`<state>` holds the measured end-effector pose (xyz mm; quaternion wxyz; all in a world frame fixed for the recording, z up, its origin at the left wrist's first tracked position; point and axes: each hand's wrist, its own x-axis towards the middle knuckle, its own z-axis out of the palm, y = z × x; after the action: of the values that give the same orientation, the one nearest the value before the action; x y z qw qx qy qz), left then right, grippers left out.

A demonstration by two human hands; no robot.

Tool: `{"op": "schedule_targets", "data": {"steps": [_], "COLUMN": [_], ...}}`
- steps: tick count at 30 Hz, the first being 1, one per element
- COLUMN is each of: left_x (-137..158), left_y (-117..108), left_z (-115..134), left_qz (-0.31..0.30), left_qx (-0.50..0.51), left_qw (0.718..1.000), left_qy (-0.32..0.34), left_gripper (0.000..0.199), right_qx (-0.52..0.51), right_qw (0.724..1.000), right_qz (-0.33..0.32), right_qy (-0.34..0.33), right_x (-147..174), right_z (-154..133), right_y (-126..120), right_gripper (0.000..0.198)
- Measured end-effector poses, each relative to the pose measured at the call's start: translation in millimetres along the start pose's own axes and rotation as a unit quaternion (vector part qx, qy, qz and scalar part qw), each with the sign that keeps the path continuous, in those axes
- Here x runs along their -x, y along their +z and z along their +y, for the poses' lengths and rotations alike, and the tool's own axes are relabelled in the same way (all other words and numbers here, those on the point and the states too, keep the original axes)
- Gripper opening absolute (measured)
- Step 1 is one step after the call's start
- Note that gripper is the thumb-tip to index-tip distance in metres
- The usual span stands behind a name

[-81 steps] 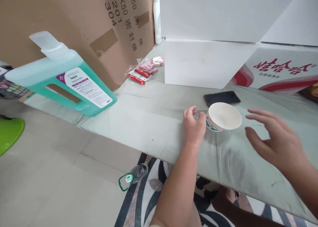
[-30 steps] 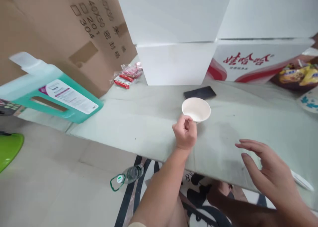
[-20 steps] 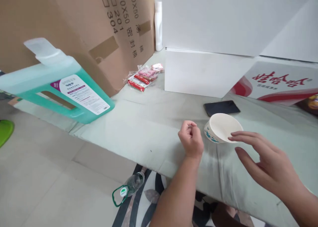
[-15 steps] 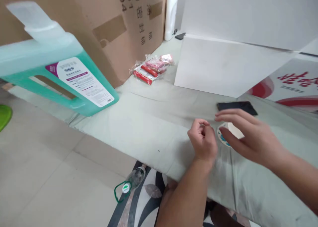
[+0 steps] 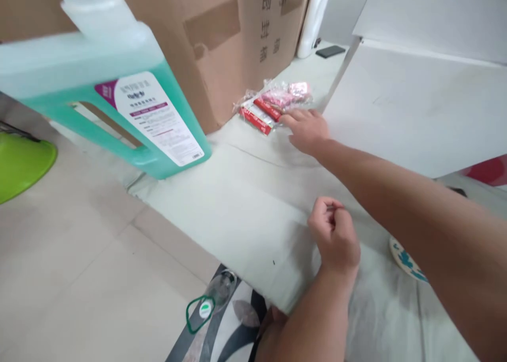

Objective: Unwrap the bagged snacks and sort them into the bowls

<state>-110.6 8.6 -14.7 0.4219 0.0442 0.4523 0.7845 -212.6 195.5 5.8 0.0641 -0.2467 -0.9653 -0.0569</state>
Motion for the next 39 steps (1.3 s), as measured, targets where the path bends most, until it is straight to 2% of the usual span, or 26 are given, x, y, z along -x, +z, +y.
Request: {"op": "schedule_targets", "data": {"steps": [3, 7, 12, 17, 20, 23, 28, 31, 33, 36, 39], "left_x": [-1.6, 1.0, 6.6, 11.4, 14.6, 16.8, 17.6, 15.2, 11.7, 5.1, -0.4], "left_y": [1.0, 0.7, 1.3, 1.2, -1.4, -6.6, -17.2, -23.6, -27.3, -29.0, -25.2], "left_z": [0.2, 4.4, 9.4, 17.7, 21.8, 25.4, 37.8, 45.4, 46.3, 39.5, 28.2], "left_qz": [-0.005, -0.005, -0.014, 0.021, 0.027, 0.035, 0.078, 0.104, 0.123, 0.143, 0.165], "left_qx": [0.000, -0.018, -0.049, -0.044, -0.042, -0.048, -0.026, -0.015, -0.041, -0.134, -0.228], "left_qw": [1.000, 1.000, 0.998, 0.996, 0.994, 0.989, 0.975, 0.962, 0.955, 0.951, 0.940], "left_qy": [-0.001, 0.004, 0.042, 0.077, 0.099, 0.133, 0.204, 0.250, 0.267, 0.239, 0.192], "left_gripper": [0.017, 0.014, 0.009, 0.009, 0.010, 0.010, 0.005, 0.003, 0.005, 0.006, 0.030], "right_qx": [0.021, 0.035, 0.057, 0.038, -0.005, -0.013, 0.006, -0.002, -0.015, -0.035, -0.068], "right_qw": [0.999, 0.996, 0.988, 0.983, 0.980, 0.982, 0.987, 0.993, 0.997, 0.998, 0.997], "right_qz": [-0.043, -0.072, -0.126, -0.143, -0.131, -0.082, -0.004, 0.022, 0.030, 0.043, 0.040], "right_qy": [-0.007, -0.047, -0.072, -0.111, -0.150, -0.170, -0.161, -0.116, -0.076, -0.026, 0.011], "right_x": [-4.2, 15.2, 56.3, 111.1, 148.0, 182.7, 223.7, 230.4, 225.1, 202.9, 169.6], "right_z": [0.7, -7.3, -20.3, -21.6, -20.0, -20.1, -17.9, -10.1, -3.8, 3.2, 4.2], "right_y": [1.3, -7.0, -23.8, -39.0, -45.1, -49.3, -66.5, -80.2, -85.8, -85.5, -76.6], "right_gripper": [0.028, 0.025, 0.025, 0.015, 0.008, 0.009, 0.010, 0.015, 0.018, 0.020, 0.021]}}
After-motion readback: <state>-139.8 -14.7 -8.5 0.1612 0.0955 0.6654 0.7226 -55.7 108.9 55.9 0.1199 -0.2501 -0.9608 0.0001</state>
